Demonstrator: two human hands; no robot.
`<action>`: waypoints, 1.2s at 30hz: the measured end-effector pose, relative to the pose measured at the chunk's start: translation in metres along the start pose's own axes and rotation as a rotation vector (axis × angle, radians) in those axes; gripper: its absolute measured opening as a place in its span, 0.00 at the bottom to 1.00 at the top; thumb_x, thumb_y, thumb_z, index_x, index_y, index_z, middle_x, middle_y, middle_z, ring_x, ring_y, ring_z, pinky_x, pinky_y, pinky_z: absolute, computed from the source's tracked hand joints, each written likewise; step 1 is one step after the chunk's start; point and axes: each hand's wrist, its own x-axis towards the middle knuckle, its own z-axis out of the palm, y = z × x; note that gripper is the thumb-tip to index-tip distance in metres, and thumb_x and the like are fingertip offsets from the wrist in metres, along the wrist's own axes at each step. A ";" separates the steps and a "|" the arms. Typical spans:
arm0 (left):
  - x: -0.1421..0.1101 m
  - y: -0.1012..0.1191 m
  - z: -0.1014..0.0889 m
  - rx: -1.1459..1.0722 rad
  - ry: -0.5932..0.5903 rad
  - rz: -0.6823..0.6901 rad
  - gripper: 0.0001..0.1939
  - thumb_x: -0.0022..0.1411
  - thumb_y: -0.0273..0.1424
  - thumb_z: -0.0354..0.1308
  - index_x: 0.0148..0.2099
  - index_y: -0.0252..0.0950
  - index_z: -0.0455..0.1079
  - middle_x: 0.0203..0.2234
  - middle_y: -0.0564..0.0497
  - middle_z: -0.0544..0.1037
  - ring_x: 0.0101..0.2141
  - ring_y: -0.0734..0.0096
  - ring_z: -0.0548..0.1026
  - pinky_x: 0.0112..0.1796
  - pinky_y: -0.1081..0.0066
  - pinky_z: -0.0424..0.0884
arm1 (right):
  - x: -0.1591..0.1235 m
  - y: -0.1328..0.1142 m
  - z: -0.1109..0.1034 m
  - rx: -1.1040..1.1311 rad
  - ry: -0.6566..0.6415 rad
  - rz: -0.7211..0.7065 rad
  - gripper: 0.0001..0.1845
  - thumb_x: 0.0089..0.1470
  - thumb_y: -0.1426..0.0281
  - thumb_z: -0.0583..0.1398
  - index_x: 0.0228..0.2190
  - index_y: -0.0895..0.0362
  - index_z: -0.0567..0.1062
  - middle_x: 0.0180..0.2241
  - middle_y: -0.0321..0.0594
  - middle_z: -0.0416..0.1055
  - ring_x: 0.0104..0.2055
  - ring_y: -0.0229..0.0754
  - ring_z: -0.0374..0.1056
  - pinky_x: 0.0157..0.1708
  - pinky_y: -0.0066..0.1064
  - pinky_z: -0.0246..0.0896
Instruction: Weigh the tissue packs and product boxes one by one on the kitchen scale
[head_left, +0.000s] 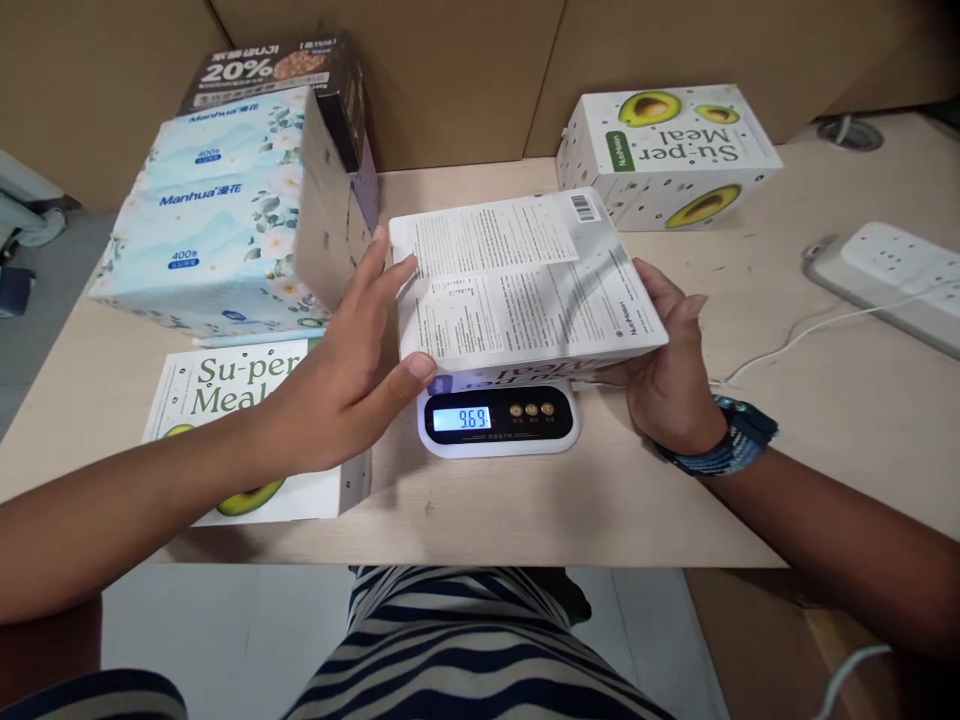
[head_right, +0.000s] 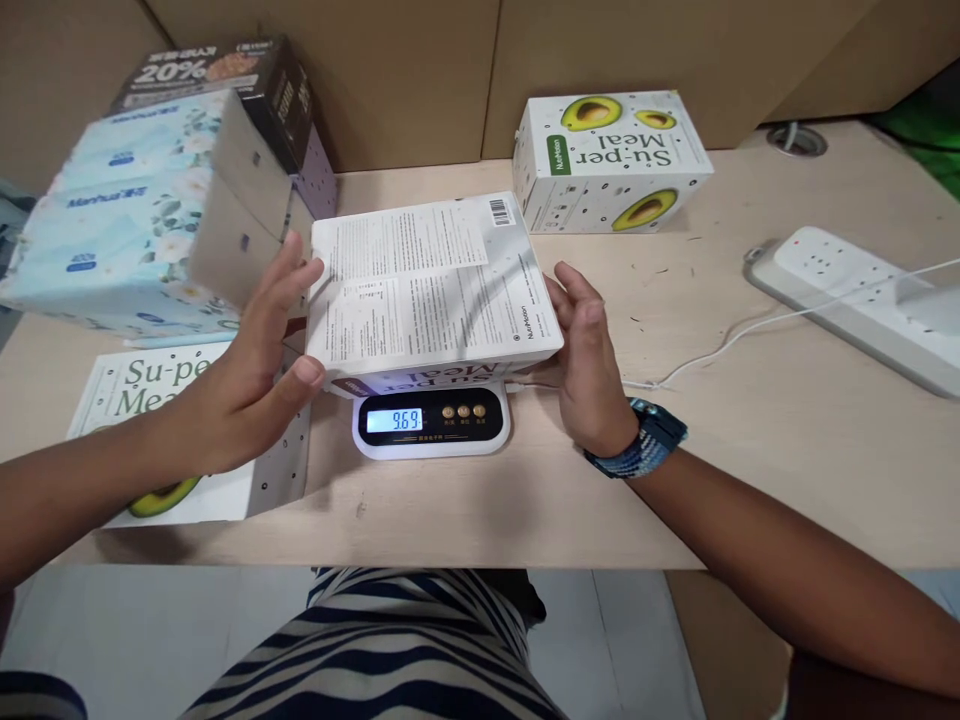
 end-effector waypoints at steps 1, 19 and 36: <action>0.000 -0.003 0.001 -0.008 0.017 0.015 0.48 0.74 0.57 0.62 0.84 0.52 0.45 0.86 0.45 0.38 0.83 0.36 0.36 0.76 0.28 0.55 | -0.001 -0.002 0.001 0.006 0.006 0.012 0.42 0.67 0.31 0.50 0.69 0.40 0.71 0.71 0.40 0.72 0.80 0.58 0.60 0.68 0.59 0.75; -0.005 -0.014 0.009 0.099 0.055 0.129 0.43 0.81 0.49 0.55 0.86 0.47 0.39 0.85 0.45 0.41 0.84 0.41 0.38 0.73 0.27 0.62 | -0.006 -0.012 0.004 0.002 0.066 0.056 0.48 0.65 0.31 0.54 0.72 0.47 0.67 0.74 0.43 0.70 0.84 0.55 0.52 0.85 0.54 0.43; 0.020 0.030 0.005 -0.299 -0.060 -0.505 0.60 0.71 0.72 0.38 0.85 0.41 0.21 0.85 0.41 0.25 0.84 0.38 0.29 0.79 0.30 0.36 | 0.053 -0.097 0.023 0.001 -0.550 0.416 0.40 0.52 0.40 0.73 0.57 0.52 0.84 0.55 0.48 0.86 0.62 0.63 0.80 0.68 0.59 0.75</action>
